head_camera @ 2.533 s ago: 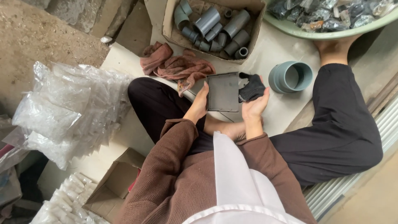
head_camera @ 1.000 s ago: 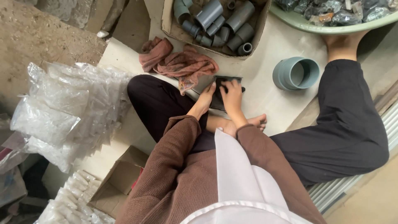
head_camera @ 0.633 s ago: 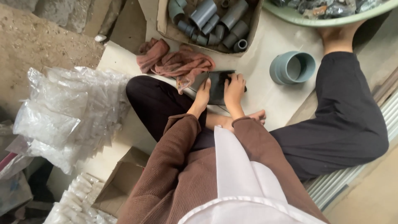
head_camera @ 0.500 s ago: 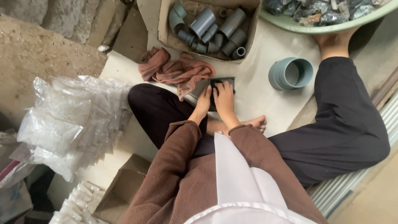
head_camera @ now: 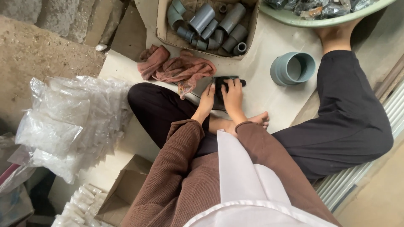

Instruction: The person sits on the floor and wipes several gray plastic pipe fittings with a dark cloth and a brown rag. They handle a square block, a cylindrical piece, and an elbow joint, rubbing each surface before placing them aside.

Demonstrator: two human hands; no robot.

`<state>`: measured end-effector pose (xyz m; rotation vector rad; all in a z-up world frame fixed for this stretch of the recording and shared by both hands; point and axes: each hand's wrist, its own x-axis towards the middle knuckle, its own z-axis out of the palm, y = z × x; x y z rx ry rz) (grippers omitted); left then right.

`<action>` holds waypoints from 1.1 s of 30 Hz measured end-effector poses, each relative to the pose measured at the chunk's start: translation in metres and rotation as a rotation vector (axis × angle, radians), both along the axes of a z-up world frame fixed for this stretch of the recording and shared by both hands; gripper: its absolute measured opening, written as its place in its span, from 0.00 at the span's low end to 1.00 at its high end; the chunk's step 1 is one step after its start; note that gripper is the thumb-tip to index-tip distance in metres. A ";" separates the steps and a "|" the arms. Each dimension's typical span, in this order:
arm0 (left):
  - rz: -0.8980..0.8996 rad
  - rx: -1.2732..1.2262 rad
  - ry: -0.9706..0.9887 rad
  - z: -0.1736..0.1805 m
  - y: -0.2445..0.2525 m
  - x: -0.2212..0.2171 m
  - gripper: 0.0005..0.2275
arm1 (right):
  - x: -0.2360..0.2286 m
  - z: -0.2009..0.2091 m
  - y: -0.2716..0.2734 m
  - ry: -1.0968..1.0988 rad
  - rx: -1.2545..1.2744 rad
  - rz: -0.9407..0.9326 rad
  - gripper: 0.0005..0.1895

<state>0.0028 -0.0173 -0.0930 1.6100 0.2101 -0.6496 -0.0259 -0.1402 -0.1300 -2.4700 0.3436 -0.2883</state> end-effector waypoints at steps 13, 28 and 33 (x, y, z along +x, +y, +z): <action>0.045 0.016 -0.005 0.000 0.000 -0.004 0.29 | 0.001 0.001 0.012 -0.029 0.170 0.008 0.06; 0.122 0.041 0.084 -0.027 0.004 -0.009 0.30 | -0.043 -0.026 -0.031 0.194 0.122 0.451 0.07; 0.056 0.010 0.046 -0.034 0.007 -0.004 0.33 | -0.042 -0.013 -0.045 0.117 0.018 0.465 0.05</action>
